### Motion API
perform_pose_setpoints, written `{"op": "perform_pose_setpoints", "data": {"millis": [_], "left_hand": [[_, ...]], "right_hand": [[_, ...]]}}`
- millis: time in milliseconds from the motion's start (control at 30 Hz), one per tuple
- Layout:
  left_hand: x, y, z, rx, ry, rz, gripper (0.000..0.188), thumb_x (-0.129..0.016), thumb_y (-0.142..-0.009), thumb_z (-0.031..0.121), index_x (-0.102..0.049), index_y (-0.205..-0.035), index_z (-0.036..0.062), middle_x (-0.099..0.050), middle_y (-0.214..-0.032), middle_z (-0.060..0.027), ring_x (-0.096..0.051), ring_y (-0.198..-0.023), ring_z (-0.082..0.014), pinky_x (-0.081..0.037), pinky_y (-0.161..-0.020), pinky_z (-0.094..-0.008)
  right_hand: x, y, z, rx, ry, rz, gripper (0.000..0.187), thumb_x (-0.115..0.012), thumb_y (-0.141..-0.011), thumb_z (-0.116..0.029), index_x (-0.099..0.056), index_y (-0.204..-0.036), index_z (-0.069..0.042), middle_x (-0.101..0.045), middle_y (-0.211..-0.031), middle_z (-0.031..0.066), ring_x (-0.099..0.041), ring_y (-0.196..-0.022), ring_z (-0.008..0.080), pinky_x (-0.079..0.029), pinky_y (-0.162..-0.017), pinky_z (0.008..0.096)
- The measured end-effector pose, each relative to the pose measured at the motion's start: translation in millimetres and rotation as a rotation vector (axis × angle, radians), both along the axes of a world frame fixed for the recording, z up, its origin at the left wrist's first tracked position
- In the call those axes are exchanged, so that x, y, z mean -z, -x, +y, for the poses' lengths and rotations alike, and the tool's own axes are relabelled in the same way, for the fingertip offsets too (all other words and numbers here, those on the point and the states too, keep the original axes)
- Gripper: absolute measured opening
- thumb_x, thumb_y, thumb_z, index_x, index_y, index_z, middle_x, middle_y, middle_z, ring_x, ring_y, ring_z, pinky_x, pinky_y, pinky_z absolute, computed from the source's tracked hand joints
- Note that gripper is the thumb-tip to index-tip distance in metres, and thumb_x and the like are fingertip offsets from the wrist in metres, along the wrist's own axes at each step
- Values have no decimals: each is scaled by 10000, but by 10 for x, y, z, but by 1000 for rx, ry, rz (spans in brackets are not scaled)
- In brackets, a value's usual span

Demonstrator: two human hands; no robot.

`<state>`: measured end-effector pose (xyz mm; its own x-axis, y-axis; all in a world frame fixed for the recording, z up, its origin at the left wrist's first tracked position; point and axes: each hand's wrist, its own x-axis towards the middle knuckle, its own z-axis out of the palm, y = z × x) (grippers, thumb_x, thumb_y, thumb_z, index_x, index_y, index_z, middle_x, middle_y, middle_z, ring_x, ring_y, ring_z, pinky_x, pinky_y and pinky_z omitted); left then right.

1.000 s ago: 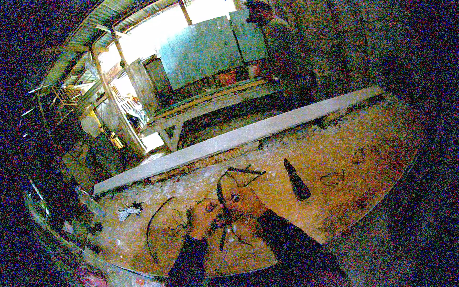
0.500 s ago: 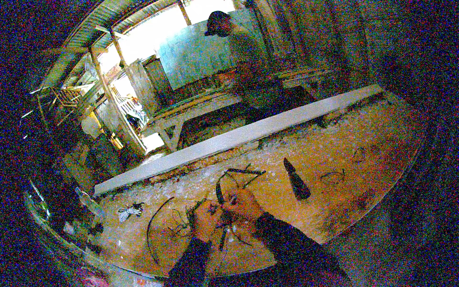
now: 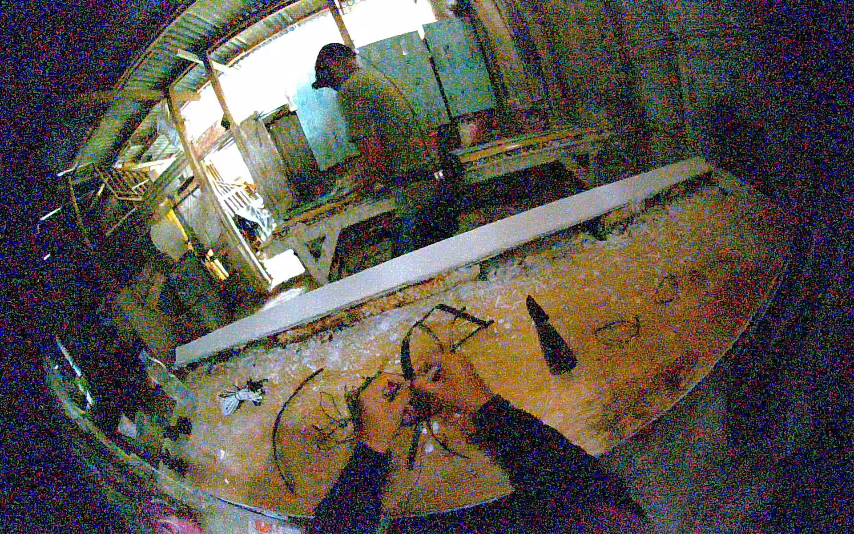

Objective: The person sorts and organizes a pile of black cables on a wooden workbench. They pick up individual cables, untangle them, and place them into a neat pile. Another person works in the background at a separate bench.

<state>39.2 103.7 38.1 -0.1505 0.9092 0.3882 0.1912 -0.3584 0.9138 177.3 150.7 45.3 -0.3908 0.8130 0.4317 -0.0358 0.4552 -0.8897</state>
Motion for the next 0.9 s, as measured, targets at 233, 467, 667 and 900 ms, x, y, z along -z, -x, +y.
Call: {"op": "perform_pose_setpoints", "data": {"millis": [233, 467, 667, 900], "left_hand": [[-81, 9, -26, -9, 106, 112, 77, -571, -757, 72, -549, -802, 13, -547, -659, -21, -505, -487, -68, -424, -417, -197], [-134, 28, -29, 55, 75, 18, 76, -562, -761, 86, -551, -794, 18, -575, -711, -27, -506, -563, -57, -408, -497, -192], [-146, 149, -14, 185, 175, -233, 121, -497, -785, 129, -525, -849, 30, -590, -782, -38, -513, -736, -80, -396, -654, -215], [-217, 495, -41, 359, -147, -966, 196, -481, -781, 175, -484, -944, 66, -558, -903, -103, -551, -789, -242, -428, -721, -354]], "right_hand": [[-48, -98, 48, -83, 126, -83, 65, -588, -714, -87, -572, -735, -28, -547, -641, -12, -492, -582, 50, -410, -541, 196], [-21, -84, 81, 48, -88, -135, 85, -596, -688, -105, -576, -715, -27, -540, -593, 6, -493, -550, 70, -406, -509, 223], [-36, -137, 113, 119, -125, -267, 117, -611, -662, -137, -570, -695, -32, -558, -600, 48, -521, -541, 111, -417, -520, 248], [45, -250, 271, 293, -201, -516, 144, -609, -656, -194, -589, -716, -64, -588, -668, 90, -569, -617, 235, -446, -568, 327]]}}
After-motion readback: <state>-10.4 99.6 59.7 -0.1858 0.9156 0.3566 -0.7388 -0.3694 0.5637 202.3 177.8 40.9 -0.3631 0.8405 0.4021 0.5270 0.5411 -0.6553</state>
